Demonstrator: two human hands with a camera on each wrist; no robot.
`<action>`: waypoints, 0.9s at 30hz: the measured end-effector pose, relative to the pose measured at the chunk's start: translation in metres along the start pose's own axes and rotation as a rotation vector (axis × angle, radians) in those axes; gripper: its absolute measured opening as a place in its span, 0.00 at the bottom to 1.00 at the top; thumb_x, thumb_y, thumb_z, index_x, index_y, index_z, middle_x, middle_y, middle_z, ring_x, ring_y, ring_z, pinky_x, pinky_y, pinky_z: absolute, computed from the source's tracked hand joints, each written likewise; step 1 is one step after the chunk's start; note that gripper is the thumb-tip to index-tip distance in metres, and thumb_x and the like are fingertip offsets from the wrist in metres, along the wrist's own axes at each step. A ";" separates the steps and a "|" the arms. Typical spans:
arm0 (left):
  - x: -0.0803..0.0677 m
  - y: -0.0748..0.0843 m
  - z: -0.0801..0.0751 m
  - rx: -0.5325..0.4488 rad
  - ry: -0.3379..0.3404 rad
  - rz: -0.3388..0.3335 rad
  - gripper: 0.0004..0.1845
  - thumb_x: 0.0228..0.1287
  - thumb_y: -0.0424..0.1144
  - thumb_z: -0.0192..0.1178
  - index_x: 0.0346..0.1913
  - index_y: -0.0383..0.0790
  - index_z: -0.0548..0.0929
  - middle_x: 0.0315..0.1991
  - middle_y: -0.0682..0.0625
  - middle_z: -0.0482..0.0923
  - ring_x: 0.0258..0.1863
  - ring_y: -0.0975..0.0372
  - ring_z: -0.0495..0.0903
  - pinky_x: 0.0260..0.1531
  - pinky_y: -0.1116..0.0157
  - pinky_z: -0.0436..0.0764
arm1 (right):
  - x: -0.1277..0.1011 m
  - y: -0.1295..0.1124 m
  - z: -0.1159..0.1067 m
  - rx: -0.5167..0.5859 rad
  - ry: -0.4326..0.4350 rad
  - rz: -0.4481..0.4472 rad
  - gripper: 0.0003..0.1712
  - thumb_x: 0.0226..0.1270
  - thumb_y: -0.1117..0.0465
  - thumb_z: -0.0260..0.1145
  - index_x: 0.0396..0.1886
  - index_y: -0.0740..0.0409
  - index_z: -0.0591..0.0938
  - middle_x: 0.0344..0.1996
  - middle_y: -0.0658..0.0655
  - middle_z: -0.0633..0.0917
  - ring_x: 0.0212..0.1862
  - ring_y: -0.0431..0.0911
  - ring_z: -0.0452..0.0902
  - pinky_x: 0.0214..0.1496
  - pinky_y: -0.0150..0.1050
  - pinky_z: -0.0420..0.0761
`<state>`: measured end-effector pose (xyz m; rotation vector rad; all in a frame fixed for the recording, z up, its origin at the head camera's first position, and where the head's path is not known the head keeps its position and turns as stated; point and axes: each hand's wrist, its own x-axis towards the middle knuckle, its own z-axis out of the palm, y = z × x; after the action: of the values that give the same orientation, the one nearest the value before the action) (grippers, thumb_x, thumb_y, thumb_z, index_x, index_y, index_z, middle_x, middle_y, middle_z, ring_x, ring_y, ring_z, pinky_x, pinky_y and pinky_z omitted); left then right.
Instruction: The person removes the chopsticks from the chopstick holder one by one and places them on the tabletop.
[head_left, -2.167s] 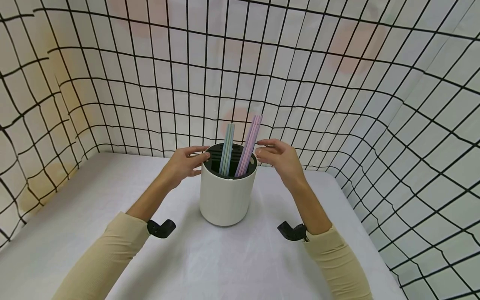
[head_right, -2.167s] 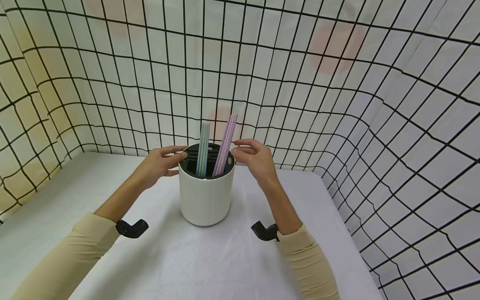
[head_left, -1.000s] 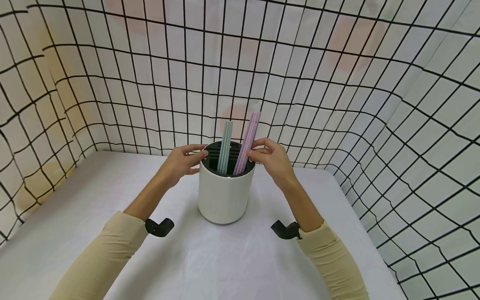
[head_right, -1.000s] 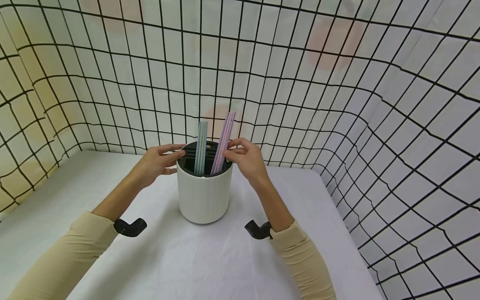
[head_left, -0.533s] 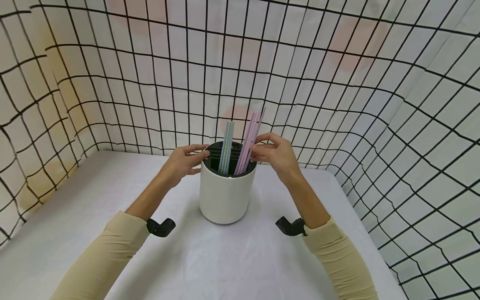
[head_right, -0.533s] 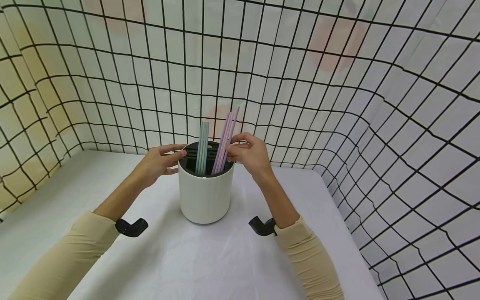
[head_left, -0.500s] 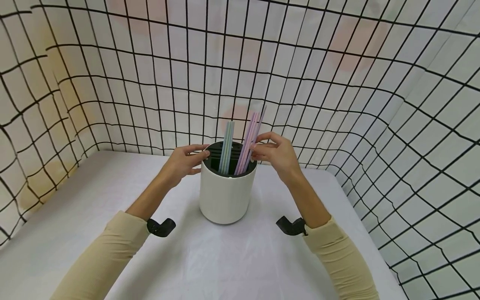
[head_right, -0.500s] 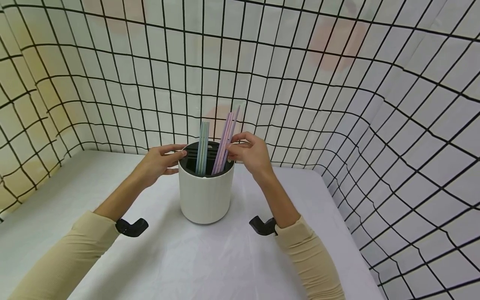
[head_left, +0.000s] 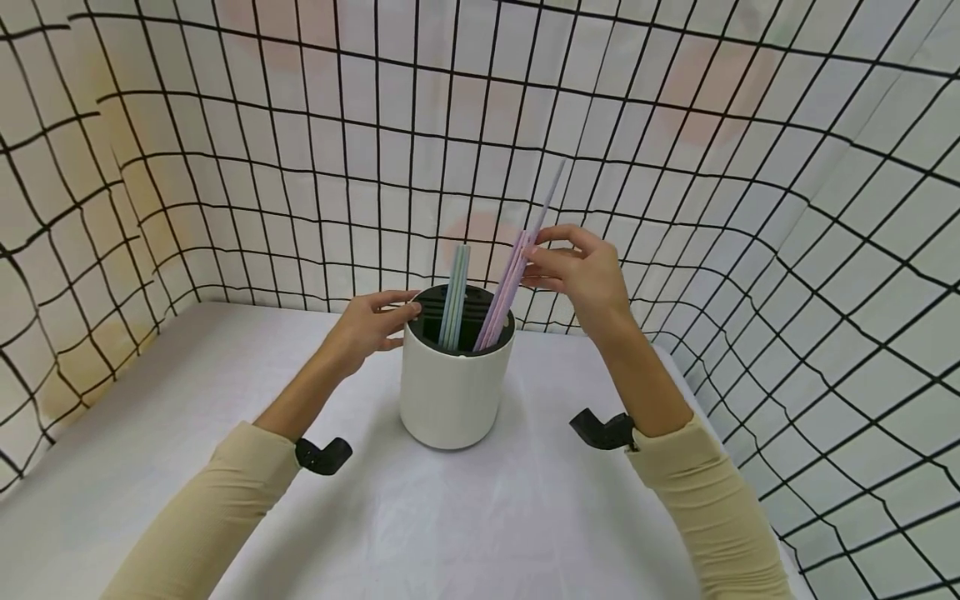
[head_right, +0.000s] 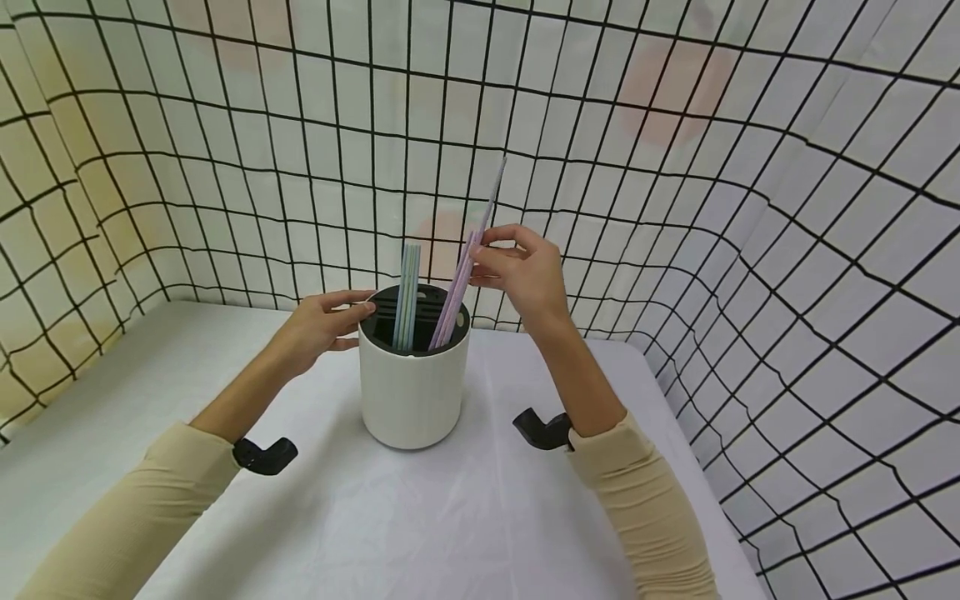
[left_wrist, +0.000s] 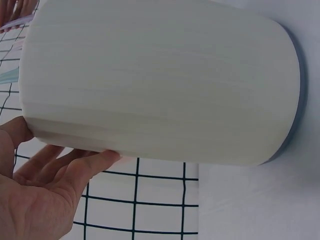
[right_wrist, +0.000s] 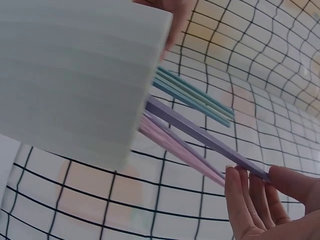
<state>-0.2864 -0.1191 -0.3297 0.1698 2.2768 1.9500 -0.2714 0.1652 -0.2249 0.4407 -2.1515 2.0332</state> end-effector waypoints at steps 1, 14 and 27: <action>0.000 0.000 0.000 -0.001 0.001 -0.001 0.26 0.74 0.47 0.61 0.72 0.47 0.75 0.69 0.45 0.74 0.67 0.53 0.77 0.59 0.56 0.85 | 0.000 -0.005 -0.001 0.008 0.008 -0.010 0.17 0.67 0.64 0.72 0.52 0.66 0.80 0.42 0.64 0.89 0.40 0.52 0.89 0.49 0.45 0.91; 0.000 -0.001 0.000 0.000 0.005 0.002 0.26 0.75 0.47 0.61 0.72 0.46 0.74 0.68 0.44 0.75 0.66 0.53 0.77 0.59 0.56 0.85 | 0.003 -0.038 -0.031 0.095 0.070 -0.024 0.19 0.63 0.63 0.76 0.50 0.66 0.80 0.44 0.64 0.86 0.40 0.56 0.89 0.48 0.47 0.90; -0.001 -0.001 0.002 -0.003 0.003 0.012 0.26 0.75 0.47 0.60 0.72 0.45 0.74 0.68 0.44 0.75 0.66 0.52 0.77 0.61 0.54 0.83 | -0.004 0.001 -0.083 -0.055 0.116 0.119 0.20 0.69 0.58 0.72 0.54 0.65 0.79 0.39 0.52 0.87 0.40 0.47 0.89 0.45 0.41 0.91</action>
<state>-0.2854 -0.1178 -0.3305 0.1803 2.2804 1.9603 -0.2757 0.2480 -0.2207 0.1873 -2.2057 1.9987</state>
